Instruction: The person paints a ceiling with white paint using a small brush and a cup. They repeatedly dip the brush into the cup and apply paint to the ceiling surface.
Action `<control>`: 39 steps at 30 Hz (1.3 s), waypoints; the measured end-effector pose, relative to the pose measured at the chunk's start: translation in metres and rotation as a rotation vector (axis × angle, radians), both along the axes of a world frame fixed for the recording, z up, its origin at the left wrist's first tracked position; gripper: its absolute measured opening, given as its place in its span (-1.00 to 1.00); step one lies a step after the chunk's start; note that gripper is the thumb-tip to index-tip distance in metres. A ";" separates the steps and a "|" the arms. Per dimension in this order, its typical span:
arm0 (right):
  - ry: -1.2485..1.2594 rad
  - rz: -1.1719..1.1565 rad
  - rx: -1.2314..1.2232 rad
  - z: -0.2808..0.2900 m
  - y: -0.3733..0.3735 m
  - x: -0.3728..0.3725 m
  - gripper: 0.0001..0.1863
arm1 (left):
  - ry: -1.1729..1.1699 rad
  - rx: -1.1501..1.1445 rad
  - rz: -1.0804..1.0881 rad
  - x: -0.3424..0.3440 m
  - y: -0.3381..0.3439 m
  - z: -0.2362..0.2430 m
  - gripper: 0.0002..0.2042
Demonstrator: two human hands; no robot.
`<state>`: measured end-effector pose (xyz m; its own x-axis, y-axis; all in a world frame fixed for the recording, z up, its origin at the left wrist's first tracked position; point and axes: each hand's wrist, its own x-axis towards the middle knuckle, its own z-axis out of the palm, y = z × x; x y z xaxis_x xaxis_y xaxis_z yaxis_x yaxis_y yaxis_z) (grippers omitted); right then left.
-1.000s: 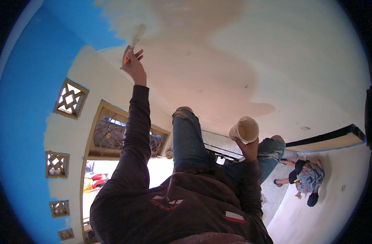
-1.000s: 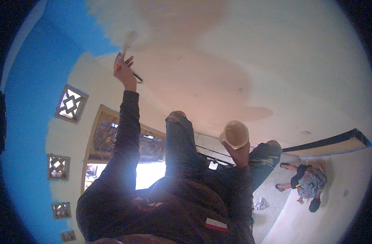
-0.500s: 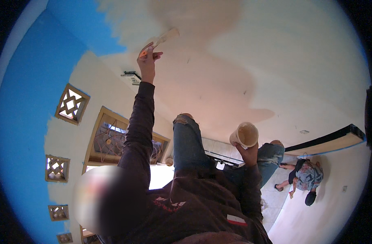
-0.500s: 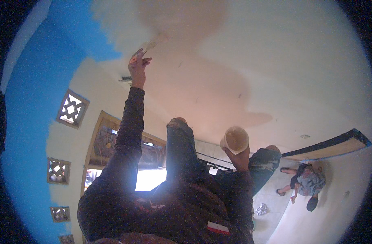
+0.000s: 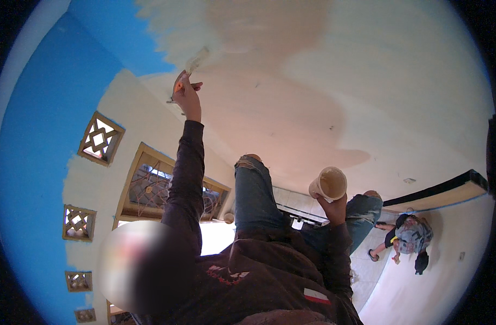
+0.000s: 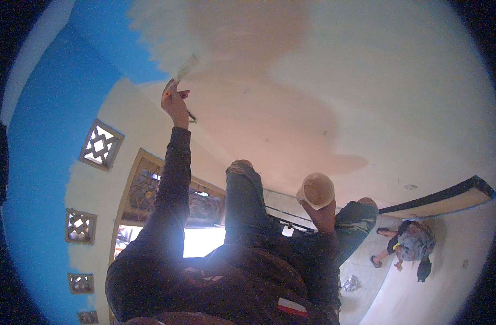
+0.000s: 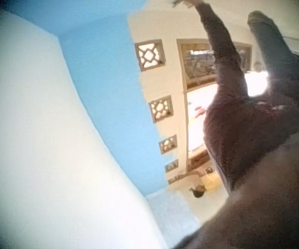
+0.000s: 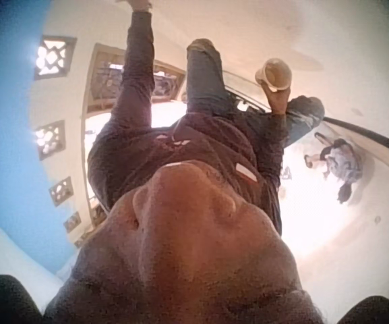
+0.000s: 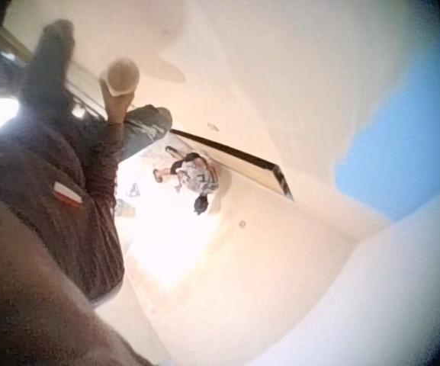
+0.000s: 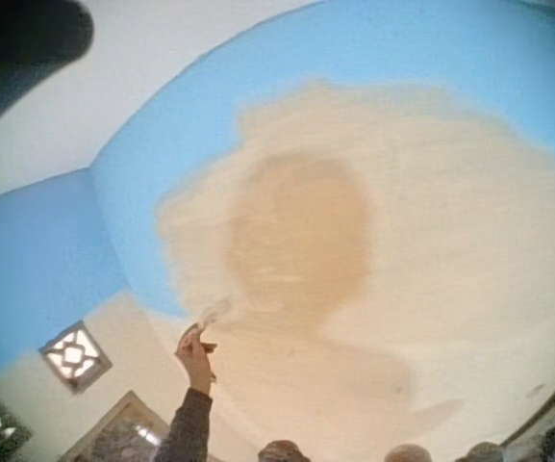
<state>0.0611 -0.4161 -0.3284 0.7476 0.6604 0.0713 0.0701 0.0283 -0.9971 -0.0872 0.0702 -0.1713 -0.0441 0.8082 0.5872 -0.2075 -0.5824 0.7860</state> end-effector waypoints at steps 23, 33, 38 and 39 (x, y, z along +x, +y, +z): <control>-0.022 0.002 -0.002 -0.003 -0.004 0.005 -0.26 | 0.204 0.052 -0.254 0.041 -0.014 0.013 -0.72; 0.033 -0.023 0.026 -0.003 -0.004 0.003 -0.26 | 0.176 0.017 -0.111 -0.014 0.040 0.016 -0.68; 0.028 0.011 0.014 -0.001 -0.001 0.002 -0.26 | 0.148 0.068 0.009 -0.050 0.076 0.009 -0.67; 0.017 0.015 0.008 -0.003 -0.002 0.002 -0.26 | 0.143 0.081 0.039 -0.050 0.073 0.009 -0.67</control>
<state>0.0631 -0.4178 -0.3311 0.7385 0.6712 0.0637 0.0524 0.0371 -0.9979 -0.1374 0.1431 -0.1623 0.0138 0.7573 0.6530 -0.0727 -0.6505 0.7560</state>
